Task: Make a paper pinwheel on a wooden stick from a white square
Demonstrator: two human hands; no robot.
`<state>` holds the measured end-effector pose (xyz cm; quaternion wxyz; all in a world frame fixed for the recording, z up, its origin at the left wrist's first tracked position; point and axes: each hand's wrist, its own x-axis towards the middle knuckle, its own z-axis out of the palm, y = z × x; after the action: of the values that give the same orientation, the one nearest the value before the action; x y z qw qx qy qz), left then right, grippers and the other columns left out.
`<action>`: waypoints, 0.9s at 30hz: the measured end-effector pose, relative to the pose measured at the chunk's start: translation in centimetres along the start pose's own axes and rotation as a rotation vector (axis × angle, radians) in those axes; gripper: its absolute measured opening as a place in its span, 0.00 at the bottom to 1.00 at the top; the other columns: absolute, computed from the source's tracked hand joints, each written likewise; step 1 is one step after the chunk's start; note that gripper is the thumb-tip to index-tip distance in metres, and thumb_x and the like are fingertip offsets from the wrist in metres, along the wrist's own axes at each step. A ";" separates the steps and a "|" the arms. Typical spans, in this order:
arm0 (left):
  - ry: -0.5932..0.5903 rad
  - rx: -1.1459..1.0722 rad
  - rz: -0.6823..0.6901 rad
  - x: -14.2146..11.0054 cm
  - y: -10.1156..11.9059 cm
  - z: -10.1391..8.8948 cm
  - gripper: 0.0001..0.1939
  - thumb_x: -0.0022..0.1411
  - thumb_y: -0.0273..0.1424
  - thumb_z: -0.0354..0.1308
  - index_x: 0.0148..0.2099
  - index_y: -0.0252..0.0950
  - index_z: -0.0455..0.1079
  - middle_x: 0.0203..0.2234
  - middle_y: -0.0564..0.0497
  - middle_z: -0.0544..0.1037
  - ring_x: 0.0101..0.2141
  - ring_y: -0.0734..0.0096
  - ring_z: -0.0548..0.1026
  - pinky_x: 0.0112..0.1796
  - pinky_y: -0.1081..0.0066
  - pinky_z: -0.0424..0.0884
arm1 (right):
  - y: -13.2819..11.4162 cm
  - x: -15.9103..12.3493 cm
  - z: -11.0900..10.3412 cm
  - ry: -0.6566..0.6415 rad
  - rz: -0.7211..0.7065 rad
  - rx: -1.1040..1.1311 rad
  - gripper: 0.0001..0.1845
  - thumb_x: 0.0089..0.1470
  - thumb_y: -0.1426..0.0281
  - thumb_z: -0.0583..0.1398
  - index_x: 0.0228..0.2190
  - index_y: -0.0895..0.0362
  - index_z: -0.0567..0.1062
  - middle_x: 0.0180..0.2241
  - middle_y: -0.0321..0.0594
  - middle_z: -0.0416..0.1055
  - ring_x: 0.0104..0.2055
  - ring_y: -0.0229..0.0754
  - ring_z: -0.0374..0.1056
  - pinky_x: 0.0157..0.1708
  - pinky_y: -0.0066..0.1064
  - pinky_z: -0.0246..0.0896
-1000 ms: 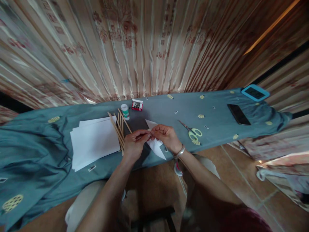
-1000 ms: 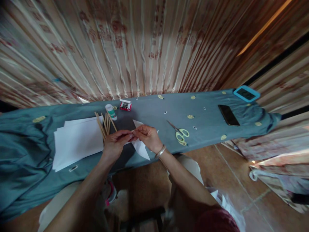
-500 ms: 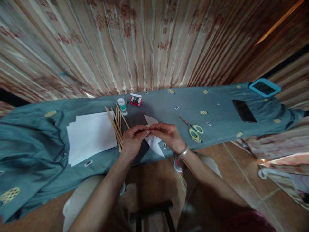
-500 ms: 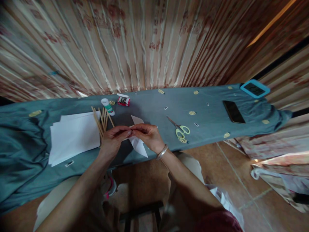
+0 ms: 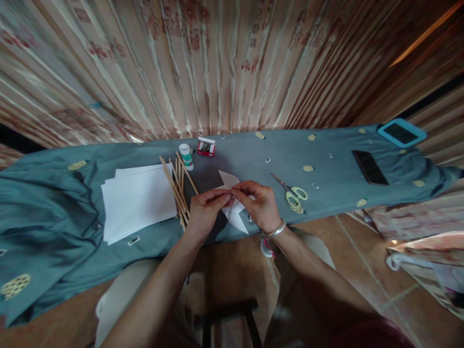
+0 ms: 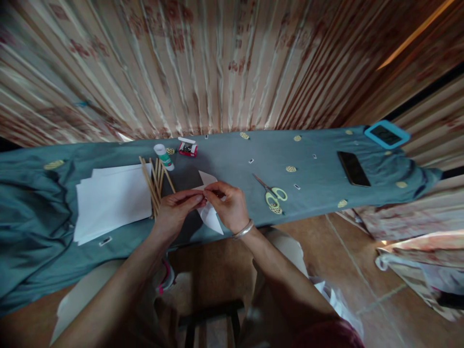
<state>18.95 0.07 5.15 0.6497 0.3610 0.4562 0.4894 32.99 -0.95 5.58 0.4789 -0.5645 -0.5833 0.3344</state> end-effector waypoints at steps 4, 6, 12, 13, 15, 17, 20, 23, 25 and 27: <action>-0.018 0.001 -0.001 -0.2 -0.4 0.1 0.10 0.42 0.33 0.70 0.30 0.36 0.80 0.26 0.50 0.82 0.28 0.68 0.78 0.42 0.64 0.75 | 0.0 -0.2 -0.3 -0.008 -0.027 -0.085 0.05 0.51 0.67 0.62 0.29 0.53 0.79 0.28 0.36 0.78 0.29 0.39 0.70 0.35 0.31 0.65; -0.019 -0.006 -0.003 -0.2 -0.6 0.1 0.10 0.42 0.33 0.70 0.30 0.36 0.80 0.26 0.50 0.82 0.28 0.68 0.78 0.42 0.64 0.75 | 0.1 -0.5 -0.5 -0.026 -0.055 -0.122 0.06 0.53 0.67 0.61 0.31 0.52 0.79 0.31 0.36 0.78 0.31 0.40 0.71 0.37 0.31 0.65; -0.030 0.023 0.004 -0.6 -0.3 0.3 0.12 0.41 0.35 0.71 0.30 0.35 0.79 0.27 0.50 0.82 0.30 0.65 0.78 0.43 0.62 0.75 | 0.0 -0.9 -1.2 -0.062 -0.074 -0.172 0.06 0.53 0.67 0.60 0.31 0.51 0.79 0.31 0.35 0.77 0.32 0.40 0.71 0.38 0.31 0.64; -0.033 0.026 0.005 -0.6 -0.2 0.2 0.13 0.41 0.36 0.71 0.31 0.35 0.79 0.27 0.49 0.82 0.31 0.65 0.79 0.43 0.61 0.74 | 0.1 -0.8 -1.4 -0.050 -0.067 -0.179 0.06 0.53 0.67 0.60 0.30 0.51 0.79 0.29 0.35 0.77 0.31 0.40 0.70 0.37 0.31 0.64; -0.022 0.027 0.008 -0.8 0.0 -0.2 0.14 0.41 0.37 0.71 0.32 0.35 0.79 0.28 0.48 0.82 0.31 0.64 0.79 0.43 0.62 0.74 | 0.4 -0.3 -2.2 -0.001 -0.048 -0.184 0.05 0.51 0.67 0.61 0.29 0.52 0.78 0.27 0.36 0.75 0.30 0.40 0.68 0.35 0.31 0.63; 0.007 0.028 0.006 -1.2 0.2 -0.9 0.16 0.41 0.39 0.72 0.31 0.35 0.79 0.27 0.48 0.81 0.30 0.65 0.78 0.41 0.62 0.75 | 1.1 0.3 -3.0 0.056 -0.025 -0.154 0.05 0.50 0.66 0.62 0.28 0.53 0.78 0.26 0.36 0.75 0.28 0.39 0.67 0.33 0.31 0.62; 0.042 0.040 -0.012 -2.4 0.2 -2.2 0.16 0.42 0.40 0.71 0.32 0.35 0.78 0.27 0.48 0.81 0.30 0.65 0.78 0.40 0.64 0.75 | 2.6 1.4 -4.2 0.097 0.029 -0.015 0.07 0.47 0.64 0.63 0.27 0.55 0.77 0.26 0.37 0.75 0.27 0.39 0.67 0.31 0.32 0.62; 0.074 0.015 -0.055 -4.1 -0.1 -3.2 0.18 0.45 0.39 0.70 0.38 0.35 0.78 0.36 0.45 0.81 0.39 0.62 0.78 0.43 0.65 0.74 | 3.9 2.1 -4.7 0.098 0.098 0.068 0.09 0.44 0.63 0.64 0.26 0.57 0.75 0.25 0.38 0.74 0.27 0.39 0.67 0.30 0.31 0.62; 0.112 -0.074 -0.134 -5.2 -0.4 -3.5 0.21 0.44 0.36 0.71 0.41 0.34 0.76 0.41 0.44 0.80 0.45 0.60 0.77 0.48 0.62 0.72 | 4.6 2.4 -4.8 0.073 0.121 0.067 0.10 0.42 0.63 0.64 0.25 0.57 0.75 0.24 0.37 0.73 0.26 0.38 0.66 0.29 0.31 0.61; 0.141 -0.185 -0.220 -6.0 -0.6 -3.5 0.20 0.46 0.34 0.70 0.43 0.34 0.75 0.45 0.43 0.79 0.51 0.59 0.74 0.53 0.60 0.68 | 5.0 2.5 -4.8 0.042 0.127 0.053 0.10 0.42 0.62 0.64 0.25 0.57 0.76 0.23 0.36 0.73 0.26 0.37 0.65 0.30 0.30 0.61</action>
<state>15.17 -5.75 4.88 0.6963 0.2123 0.4905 0.4791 39.41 1.53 2.86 0.4836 -0.5943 -0.5272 0.3675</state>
